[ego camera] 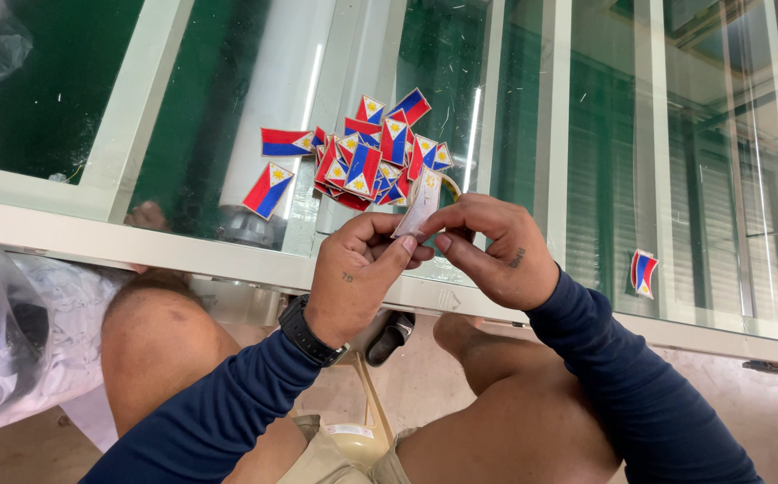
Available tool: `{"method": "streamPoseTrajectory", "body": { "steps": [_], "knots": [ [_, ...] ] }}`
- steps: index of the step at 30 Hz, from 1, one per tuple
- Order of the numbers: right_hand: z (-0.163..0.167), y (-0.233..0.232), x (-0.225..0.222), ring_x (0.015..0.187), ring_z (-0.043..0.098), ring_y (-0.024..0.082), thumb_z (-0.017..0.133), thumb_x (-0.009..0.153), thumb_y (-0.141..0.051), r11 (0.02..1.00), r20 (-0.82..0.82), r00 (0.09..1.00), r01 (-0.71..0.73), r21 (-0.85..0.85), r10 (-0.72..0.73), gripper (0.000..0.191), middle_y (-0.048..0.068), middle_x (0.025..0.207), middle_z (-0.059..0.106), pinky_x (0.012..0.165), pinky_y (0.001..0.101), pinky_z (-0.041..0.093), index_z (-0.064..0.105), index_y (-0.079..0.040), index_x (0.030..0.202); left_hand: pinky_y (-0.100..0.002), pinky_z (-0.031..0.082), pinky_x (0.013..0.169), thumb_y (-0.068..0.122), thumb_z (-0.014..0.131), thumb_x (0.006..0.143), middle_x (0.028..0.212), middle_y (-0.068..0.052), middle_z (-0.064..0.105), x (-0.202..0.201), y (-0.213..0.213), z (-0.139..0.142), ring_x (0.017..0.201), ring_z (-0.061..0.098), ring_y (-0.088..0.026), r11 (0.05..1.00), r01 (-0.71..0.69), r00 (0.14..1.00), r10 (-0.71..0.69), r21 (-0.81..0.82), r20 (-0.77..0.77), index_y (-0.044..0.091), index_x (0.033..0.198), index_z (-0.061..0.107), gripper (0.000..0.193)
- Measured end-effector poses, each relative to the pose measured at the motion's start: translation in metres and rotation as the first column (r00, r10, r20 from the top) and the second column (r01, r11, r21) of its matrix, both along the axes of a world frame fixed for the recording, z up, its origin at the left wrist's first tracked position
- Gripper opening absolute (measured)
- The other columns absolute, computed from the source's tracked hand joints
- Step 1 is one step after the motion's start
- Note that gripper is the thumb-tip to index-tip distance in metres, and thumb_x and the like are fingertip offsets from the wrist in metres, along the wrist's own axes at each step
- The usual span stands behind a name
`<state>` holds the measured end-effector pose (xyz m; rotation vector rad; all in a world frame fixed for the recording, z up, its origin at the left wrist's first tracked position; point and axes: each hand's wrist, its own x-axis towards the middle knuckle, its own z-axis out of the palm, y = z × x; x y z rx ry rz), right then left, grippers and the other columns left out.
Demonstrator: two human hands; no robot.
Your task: The person trims the edges of small Philippine flag patches using scissors. They pick up each patch from a pile on a glass table, cut along the edges, and place the trimmed patch back on the table. The person also briefly handles a roll of tape.
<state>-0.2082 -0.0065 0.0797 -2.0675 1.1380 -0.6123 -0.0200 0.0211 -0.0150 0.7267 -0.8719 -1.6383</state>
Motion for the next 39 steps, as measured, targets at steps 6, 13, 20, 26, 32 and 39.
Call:
{"method": "streamPoseTrajectory", "body": {
  "steps": [6, 13, 20, 26, 32, 39],
  "knots": [
    [-0.002, -0.003, -0.002, 0.076, 0.062, 0.011, 0.069, 0.094, -0.008, 0.998, 0.032, 0.999, -0.008, 0.055, 0.007, 0.015, 0.005, 0.091, 0.069, 0.07, 0.0272, 0.053, 0.074, -0.005, 0.107, -0.031, 0.062, 0.091, 0.005, 0.06, 0.1, 0.108, -0.013, 0.074, -0.001, 0.0, -0.001, 0.098, 0.074, -0.016, 1.0, 0.002, 1.0, -0.003, -0.019, -0.02, -0.007, 0.123, 0.061, 0.026],
    [-0.002, -0.004, -0.004, 0.076, 0.061, 0.012, 0.069, 0.092, -0.005, 0.999, 0.028, 0.999, -0.02, 0.045, 0.019, 0.015, 0.005, 0.088, 0.067, 0.07, 0.0278, 0.052, 0.074, -0.006, 0.106, -0.031, 0.063, 0.09, 0.005, 0.06, 0.101, 0.106, -0.013, 0.074, -0.001, 0.0, -0.002, 0.097, 0.074, -0.016, 1.0, 0.004, 0.999, -0.004, -0.005, -0.039, -0.007, 0.122, 0.062, 0.024],
    [-0.003, -0.003, -0.001, 0.075, 0.062, 0.013, 0.069, 0.091, -0.002, 1.0, 0.005, 1.0, -0.017, -0.023, 0.017, 0.018, 0.006, 0.087, 0.067, 0.069, 0.028, 0.052, 0.075, -0.006, 0.107, -0.031, 0.062, 0.089, 0.005, 0.06, 0.101, 0.108, -0.013, 0.074, -0.001, -0.001, -0.003, 0.098, 0.074, -0.016, 1.0, -0.005, 1.0, 0.005, -0.002, -0.028, -0.007, 0.122, 0.062, 0.024],
    [-0.001, -0.003, 0.001, 0.075, 0.063, 0.013, 0.07, 0.091, -0.002, 0.999, 0.008, 1.0, -0.015, -0.034, 0.015, 0.018, 0.007, 0.089, 0.067, 0.069, 0.0285, 0.053, 0.074, -0.006, 0.108, -0.031, 0.063, 0.091, 0.006, 0.06, 0.101, 0.11, -0.013, 0.073, 0.0, -0.002, -0.001, 0.1, 0.075, -0.017, 1.0, -0.018, 0.999, 0.018, -0.004, -0.028, -0.007, 0.122, 0.062, 0.025],
    [0.001, -0.002, 0.003, 0.073, 0.063, 0.014, 0.069, 0.091, -0.002, 0.999, -0.002, 1.0, -0.024, -0.045, 0.024, 0.02, 0.007, 0.086, 0.066, 0.068, 0.0288, 0.052, 0.074, -0.006, 0.11, -0.031, 0.063, 0.089, 0.007, 0.062, 0.101, 0.109, -0.013, 0.074, 0.0, -0.001, -0.001, 0.1, 0.075, -0.017, 0.999, -0.042, 0.999, 0.042, -0.002, -0.033, -0.007, 0.121, 0.063, 0.025],
    [0.006, 0.002, 0.011, 0.068, 0.062, 0.016, 0.068, 0.086, 0.001, 0.989, -0.094, 0.995, -0.055, -0.138, 0.042, 0.03, 0.006, 0.079, 0.064, 0.063, 0.0305, 0.05, 0.074, -0.009, 0.114, -0.03, 0.064, 0.083, 0.006, 0.06, 0.1, 0.102, -0.012, 0.075, 0.001, -0.003, 0.0, 0.093, 0.077, -0.018, 0.992, -0.123, 0.992, 0.123, 0.041, 0.012, -0.006, 0.112, 0.065, 0.017]
  ]
}}
